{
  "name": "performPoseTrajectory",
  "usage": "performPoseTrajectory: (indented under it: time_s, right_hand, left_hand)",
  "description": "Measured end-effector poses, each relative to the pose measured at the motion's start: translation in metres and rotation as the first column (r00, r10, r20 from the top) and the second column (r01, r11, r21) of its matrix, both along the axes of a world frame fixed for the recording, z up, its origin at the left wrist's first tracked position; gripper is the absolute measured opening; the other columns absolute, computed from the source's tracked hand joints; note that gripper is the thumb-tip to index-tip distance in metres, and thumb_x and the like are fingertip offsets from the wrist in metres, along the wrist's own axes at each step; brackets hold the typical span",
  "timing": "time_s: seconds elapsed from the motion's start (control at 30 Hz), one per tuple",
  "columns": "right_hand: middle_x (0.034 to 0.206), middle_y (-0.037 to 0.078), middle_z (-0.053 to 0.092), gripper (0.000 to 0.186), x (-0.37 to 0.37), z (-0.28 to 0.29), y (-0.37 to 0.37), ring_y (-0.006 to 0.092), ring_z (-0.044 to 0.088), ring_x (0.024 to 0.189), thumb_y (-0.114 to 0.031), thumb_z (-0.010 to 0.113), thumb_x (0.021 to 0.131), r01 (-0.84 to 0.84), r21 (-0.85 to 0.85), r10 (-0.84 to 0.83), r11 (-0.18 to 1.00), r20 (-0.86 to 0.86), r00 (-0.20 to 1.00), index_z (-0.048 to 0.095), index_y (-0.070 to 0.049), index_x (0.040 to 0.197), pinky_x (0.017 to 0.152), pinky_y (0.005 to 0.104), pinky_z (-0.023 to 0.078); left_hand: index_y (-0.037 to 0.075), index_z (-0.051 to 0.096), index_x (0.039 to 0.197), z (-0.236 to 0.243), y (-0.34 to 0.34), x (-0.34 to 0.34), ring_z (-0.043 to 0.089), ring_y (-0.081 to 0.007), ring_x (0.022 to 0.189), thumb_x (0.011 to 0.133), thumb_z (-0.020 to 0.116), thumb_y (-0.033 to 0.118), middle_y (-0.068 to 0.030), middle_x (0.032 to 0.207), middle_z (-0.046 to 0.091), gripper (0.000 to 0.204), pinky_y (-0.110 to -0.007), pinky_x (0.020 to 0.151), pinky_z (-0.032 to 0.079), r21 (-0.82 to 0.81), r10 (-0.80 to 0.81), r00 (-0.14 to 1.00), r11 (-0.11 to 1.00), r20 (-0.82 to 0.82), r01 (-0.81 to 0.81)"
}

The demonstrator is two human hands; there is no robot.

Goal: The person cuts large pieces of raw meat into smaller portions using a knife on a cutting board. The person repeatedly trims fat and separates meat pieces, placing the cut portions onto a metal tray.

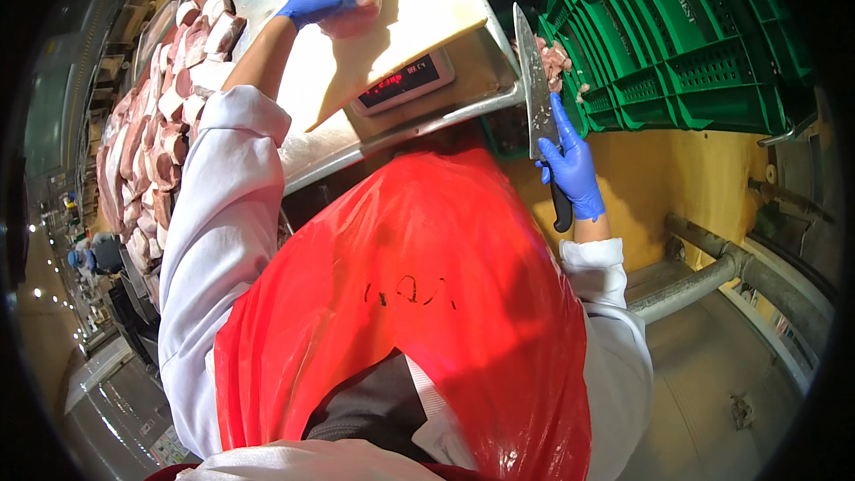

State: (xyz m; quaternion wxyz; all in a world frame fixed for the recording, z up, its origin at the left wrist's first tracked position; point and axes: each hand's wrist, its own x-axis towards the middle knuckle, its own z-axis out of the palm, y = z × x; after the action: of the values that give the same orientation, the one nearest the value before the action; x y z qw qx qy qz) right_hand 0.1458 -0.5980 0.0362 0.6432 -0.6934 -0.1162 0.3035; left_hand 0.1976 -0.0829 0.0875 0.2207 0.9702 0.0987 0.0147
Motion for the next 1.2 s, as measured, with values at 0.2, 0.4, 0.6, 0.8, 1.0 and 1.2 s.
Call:
performPoseTrajectory:
  time_s: [0.2, 0.4, 0.6, 0.8, 1.0, 1.2]
  right_hand:
    - [0.131, 0.007, 0.062, 0.072, 0.001, -0.019, -0.009, 0.0051, 0.052, 0.052, 0.001, 0.056, 0.095, 0.008, 0.045, -0.006, 0.999, -0.039, 0.999, 0.027, -0.015, 0.159, 0.047, 0.0222, 0.048]
    - [0.091, 0.004, 0.064, 0.074, -0.003, -0.013, -0.016, 0.0048, 0.053, 0.057, -0.003, 0.057, 0.097, 0.014, 0.024, -0.014, 1.000, -0.026, 1.000, 0.022, -0.016, 0.160, 0.045, 0.0201, 0.045]
    - [0.092, 0.005, 0.063, 0.075, -0.020, -0.032, -0.046, 0.0065, 0.053, 0.057, 0.001, 0.055, 0.095, 0.134, 0.040, -0.130, 0.990, -0.085, 0.988, 0.022, -0.017, 0.160, 0.045, 0.0219, 0.046]
    - [0.081, 0.003, 0.058, 0.076, -0.018, -0.037, -0.050, 0.0078, 0.052, 0.056, 0.000, 0.054, 0.095, 0.179, 0.054, -0.173, 0.982, -0.099, 0.980, 0.020, -0.017, 0.161, 0.046, 0.0217, 0.046]
    - [0.083, 0.003, 0.062, 0.077, 0.015, -0.024, -0.036, 0.0067, 0.052, 0.054, 0.003, 0.053, 0.095, 0.211, 0.023, -0.211, 0.977, -0.012, 0.977, 0.020, -0.018, 0.161, 0.043, 0.0221, 0.045]
    - [0.095, 0.004, 0.065, 0.078, 0.036, -0.015, 0.016, 0.0068, 0.054, 0.057, 0.004, 0.054, 0.094, 0.071, 0.092, -0.077, 0.993, 0.056, 0.995, 0.021, -0.020, 0.161, 0.045, 0.0227, 0.048]
  left_hand:
    - [0.016, 0.058, 0.131, 0.007, -0.098, 0.006, 0.055, -0.0475, 0.120, 0.068, 0.075, 0.049, -0.0246, 0.133, 0.051, 0.073, -0.056, 0.095, 0.050, 0.357, 0.186, 0.977, 0.924, -0.108, -0.136]
    - [0.022, 0.054, 0.134, 0.008, -0.092, 0.020, 0.054, -0.0465, 0.122, 0.072, 0.072, 0.031, -0.0191, 0.135, 0.049, 0.066, -0.057, 0.094, 0.051, 0.346, 0.323, 0.935, 0.902, -0.145, -0.258]
    - [-0.001, 0.050, 0.135, -0.003, 0.022, -0.055, 0.058, -0.0347, 0.122, 0.077, 0.065, 0.023, -0.0206, 0.133, 0.057, 0.064, -0.045, 0.105, 0.048, -0.818, 0.270, 0.952, 0.575, 0.146, -0.037]
    - [-0.001, 0.046, 0.143, -0.052, -0.063, -0.108, 0.049, -0.0373, 0.133, 0.081, 0.057, 0.023, -0.0202, 0.144, 0.052, 0.067, -0.050, 0.116, 0.034, -0.911, 0.642, 0.767, -0.314, 0.002, 0.266]
    - [-0.003, 0.040, 0.145, 0.050, -0.108, 0.056, 0.049, -0.0368, 0.134, 0.086, 0.063, 0.029, -0.0215, 0.142, 0.052, 0.071, -0.046, 0.113, 0.038, -0.747, 0.581, 0.770, -0.382, 0.264, 0.545]
    - [0.001, 0.044, 0.144, -0.017, 0.031, 0.145, 0.051, -0.0443, 0.127, 0.084, 0.069, 0.055, -0.0272, 0.137, 0.053, 0.084, -0.045, 0.108, 0.042, -0.084, 0.191, 0.933, 0.981, 0.306, -0.173]
